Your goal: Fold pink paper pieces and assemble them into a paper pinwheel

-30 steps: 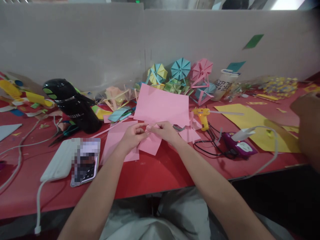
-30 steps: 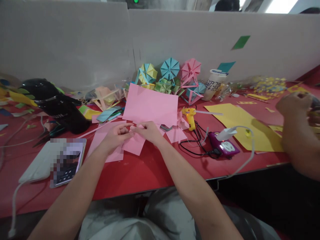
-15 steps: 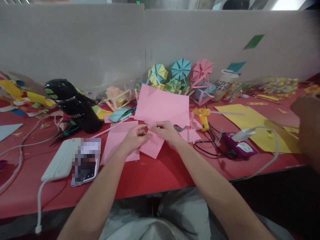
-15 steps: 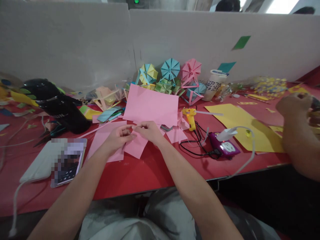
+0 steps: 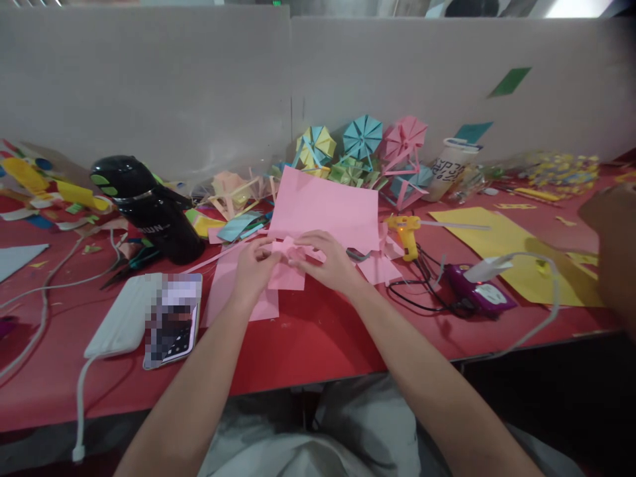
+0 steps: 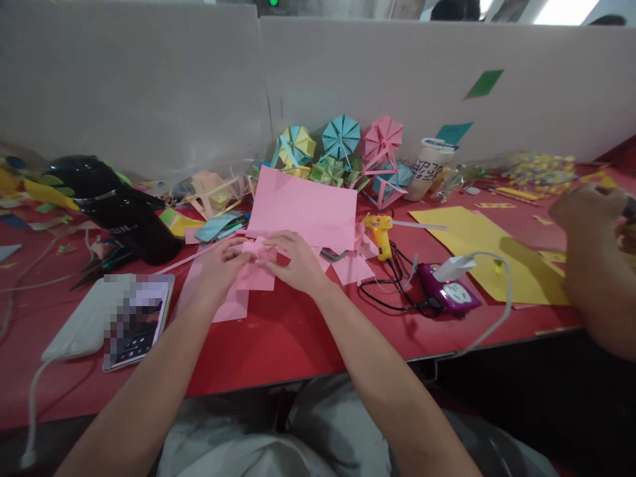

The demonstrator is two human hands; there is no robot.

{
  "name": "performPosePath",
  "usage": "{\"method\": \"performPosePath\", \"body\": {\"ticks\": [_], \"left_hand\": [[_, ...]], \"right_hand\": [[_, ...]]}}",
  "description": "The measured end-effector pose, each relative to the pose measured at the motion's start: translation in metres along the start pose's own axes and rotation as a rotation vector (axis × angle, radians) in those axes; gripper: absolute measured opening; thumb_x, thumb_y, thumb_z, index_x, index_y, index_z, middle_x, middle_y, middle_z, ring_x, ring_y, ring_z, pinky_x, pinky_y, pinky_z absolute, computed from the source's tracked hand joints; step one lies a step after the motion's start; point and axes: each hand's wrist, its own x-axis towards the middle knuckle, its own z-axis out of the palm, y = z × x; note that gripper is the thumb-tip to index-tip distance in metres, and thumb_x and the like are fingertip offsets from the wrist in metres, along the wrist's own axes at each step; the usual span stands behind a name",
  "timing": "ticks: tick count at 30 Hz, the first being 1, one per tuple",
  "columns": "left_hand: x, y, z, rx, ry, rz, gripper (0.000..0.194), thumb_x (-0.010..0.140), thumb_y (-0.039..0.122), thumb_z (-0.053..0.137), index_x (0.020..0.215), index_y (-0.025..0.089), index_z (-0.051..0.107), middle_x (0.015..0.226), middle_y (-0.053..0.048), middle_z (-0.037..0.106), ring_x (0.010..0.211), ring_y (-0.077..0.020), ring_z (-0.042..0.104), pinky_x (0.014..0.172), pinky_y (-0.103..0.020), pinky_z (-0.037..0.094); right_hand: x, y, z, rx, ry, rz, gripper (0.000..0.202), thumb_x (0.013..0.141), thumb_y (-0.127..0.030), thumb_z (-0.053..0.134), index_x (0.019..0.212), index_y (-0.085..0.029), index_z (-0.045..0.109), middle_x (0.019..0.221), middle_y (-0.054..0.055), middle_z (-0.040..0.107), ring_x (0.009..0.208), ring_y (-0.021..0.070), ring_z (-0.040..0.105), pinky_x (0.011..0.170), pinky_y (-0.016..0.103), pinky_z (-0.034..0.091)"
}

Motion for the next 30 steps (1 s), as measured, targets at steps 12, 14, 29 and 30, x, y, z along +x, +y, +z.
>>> {"method": "performPosePath", "body": {"ticks": [12, 14, 29, 30], "left_hand": [[-0.002, 0.006, 0.002, -0.224, -0.123, 0.002, 0.033, 0.076, 0.039, 0.063, 0.102, 0.018, 0.062, 0.096, -0.006, 0.066, 0.087, -0.0192, 0.063, 0.075, -0.032, 0.051], [-0.001, 0.004, 0.002, -0.065, -0.076, 0.081, 0.033, 0.071, 0.032, 0.069, 0.100, 0.018, 0.064, 0.097, -0.006, 0.066, 0.088, -0.0190, 0.062, 0.079, -0.032, 0.050], [0.001, -0.001, -0.004, 0.080, -0.030, 0.128, 0.022, 0.074, 0.038, 0.069, 0.072, 0.017, 0.064, 0.065, 0.002, 0.056, 0.059, -0.0120, 0.050, 0.054, -0.024, 0.040], [0.002, -0.002, -0.005, 0.109, -0.008, 0.154, 0.021, 0.075, 0.037, 0.068, 0.071, 0.017, 0.063, 0.065, 0.002, 0.055, 0.059, -0.0119, 0.049, 0.054, -0.024, 0.040]], "right_hand": [[-0.002, -0.012, 0.000, 0.199, -0.170, 0.142, 0.058, 0.080, -0.049, 0.069, 0.129, -0.019, 0.058, 0.132, 0.011, 0.062, 0.120, 0.0259, 0.058, 0.105, 0.041, 0.043], [0.000, -0.014, -0.001, 0.265, -0.151, 0.224, 0.043, 0.089, -0.049, 0.058, 0.118, -0.018, 0.063, 0.119, 0.010, 0.067, 0.110, 0.0241, 0.061, 0.098, 0.039, 0.046], [0.005, -0.003, 0.000, 0.382, 0.059, 0.398, 0.029, 0.079, -0.044, 0.062, 0.097, -0.021, 0.061, 0.100, 0.007, 0.064, 0.088, 0.0194, 0.059, 0.077, 0.033, 0.049], [0.005, 0.000, 0.001, 0.347, 0.107, 0.396, 0.034, 0.077, -0.042, 0.065, 0.102, -0.021, 0.059, 0.105, 0.008, 0.063, 0.088, 0.0186, 0.059, 0.075, 0.033, 0.049]]}}
